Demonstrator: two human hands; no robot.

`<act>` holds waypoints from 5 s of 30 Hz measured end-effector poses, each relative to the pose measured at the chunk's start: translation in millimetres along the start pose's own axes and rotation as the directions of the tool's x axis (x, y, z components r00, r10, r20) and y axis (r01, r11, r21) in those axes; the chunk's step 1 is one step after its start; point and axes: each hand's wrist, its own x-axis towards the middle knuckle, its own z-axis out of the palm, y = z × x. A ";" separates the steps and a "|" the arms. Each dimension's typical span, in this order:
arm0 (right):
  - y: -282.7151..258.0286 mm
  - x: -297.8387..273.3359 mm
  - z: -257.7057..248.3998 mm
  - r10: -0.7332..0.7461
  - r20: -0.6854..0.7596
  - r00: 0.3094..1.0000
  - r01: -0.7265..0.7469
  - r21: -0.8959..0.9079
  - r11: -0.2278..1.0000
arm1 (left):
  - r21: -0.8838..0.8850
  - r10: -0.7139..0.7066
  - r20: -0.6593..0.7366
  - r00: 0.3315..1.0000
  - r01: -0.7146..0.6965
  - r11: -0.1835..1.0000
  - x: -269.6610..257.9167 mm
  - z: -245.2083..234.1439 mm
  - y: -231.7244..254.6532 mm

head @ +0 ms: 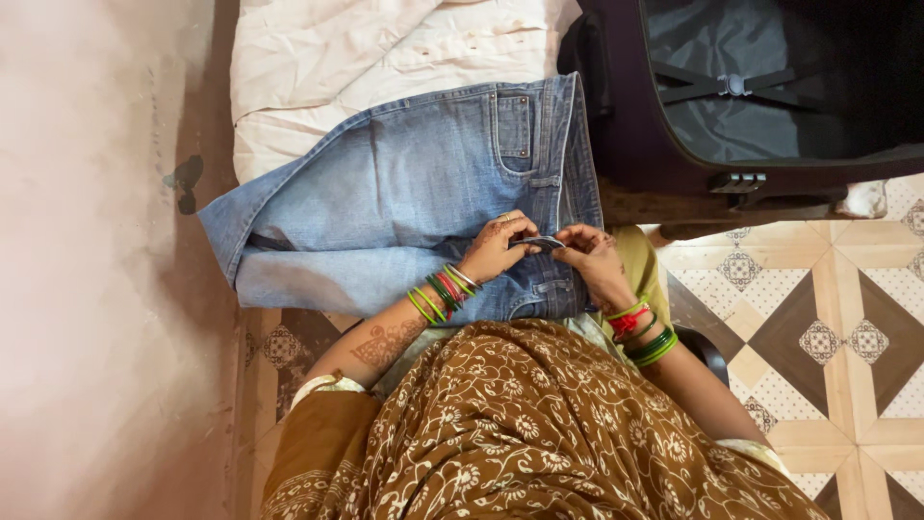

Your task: The person folds pairs of blue jeans by hand and places them on top of other folded white garments.

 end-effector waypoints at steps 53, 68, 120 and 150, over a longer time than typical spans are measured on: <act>-36.0 -28.7 28.8 -0.138 -0.065 0.988 0.082 -0.537 0.839 | 0.232 0.080 0.064 0.995 -0.093 0.968 2.8 -15.3 23.2; -9.9 -12.1 9.3 0.066 -0.002 0.998 -0.065 -0.129 0.989 | 0.252 0.014 0.016 1.000 -0.018 0.967 -2.1 -10.9 30.1; -57.0 -33.6 70.1 -0.506 -0.047 0.861 0.264 -0.810 0.524 | 0.156 0.015 -0.138 0.990 0.007 0.988 -1.6 4.2 3.0; -64.3 -39.8 82.8 -0.627 0.062 0.776 0.387 -0.832 0.397 | 0.061 -0.023 -0.094 0.995 0.029 0.998 -1.9 -2.9 4.2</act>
